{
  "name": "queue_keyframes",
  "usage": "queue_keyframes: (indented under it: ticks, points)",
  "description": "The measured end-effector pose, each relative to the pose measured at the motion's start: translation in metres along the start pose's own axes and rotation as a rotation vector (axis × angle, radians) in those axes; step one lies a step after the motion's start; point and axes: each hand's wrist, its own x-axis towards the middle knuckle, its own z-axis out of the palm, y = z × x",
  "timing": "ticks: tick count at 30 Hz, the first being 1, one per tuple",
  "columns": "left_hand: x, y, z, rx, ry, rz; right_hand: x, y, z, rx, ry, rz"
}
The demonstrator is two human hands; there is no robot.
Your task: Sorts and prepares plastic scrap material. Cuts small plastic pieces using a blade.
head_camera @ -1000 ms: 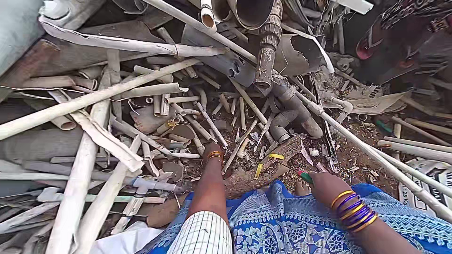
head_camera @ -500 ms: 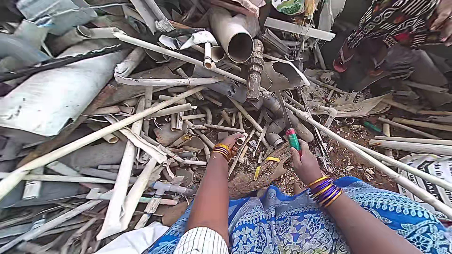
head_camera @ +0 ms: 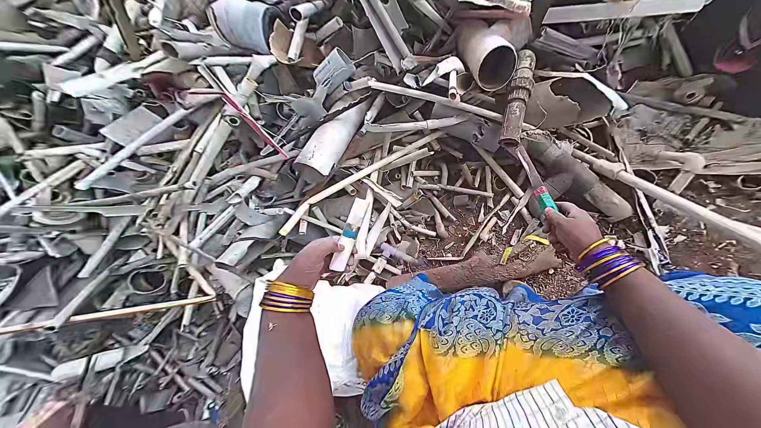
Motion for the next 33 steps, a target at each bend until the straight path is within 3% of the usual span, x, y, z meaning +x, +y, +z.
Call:
queue_keyframes:
  ticks: [4, 9, 12, 15, 18, 23, 28, 33]
  points:
    - [-0.049, -0.039, -0.039, -0.058, 0.026, 0.088, 0.002, 0.003, 0.005, -0.003, -0.018, -0.006]
    - [-0.064, -0.051, -0.023, -0.053, 0.153, 0.186, -0.005, 0.004, 0.01, 0.082, -0.021, -0.027]
    - [-0.053, -0.027, 0.02, -0.211, 0.104, 0.235, -0.02, -0.003, 0.014, 0.408, -0.059, -0.19]
    - [-0.033, -0.006, 0.079, -0.444, -0.144, 0.19, -0.035, -0.011, 0.008, 0.531, -0.205, -0.357]
    - [-0.014, 0.009, 0.158, -0.536, -0.338, 0.041, -0.042, -0.012, -0.002, 0.333, -0.253, -0.417]
    - [0.008, -0.019, 0.27, -0.717, -0.416, -0.103, -0.045, 0.005, -0.007, 0.036, -0.172, -0.455]
    - [0.015, -0.019, 0.298, -0.695, -0.646, -0.128, -0.037, 0.018, -0.008, 0.131, -0.211, -0.346]
    - [0.021, -0.008, 0.309, -0.584, -0.622, -0.054, -0.014, 0.012, -0.018, 0.147, -0.082, -0.271]
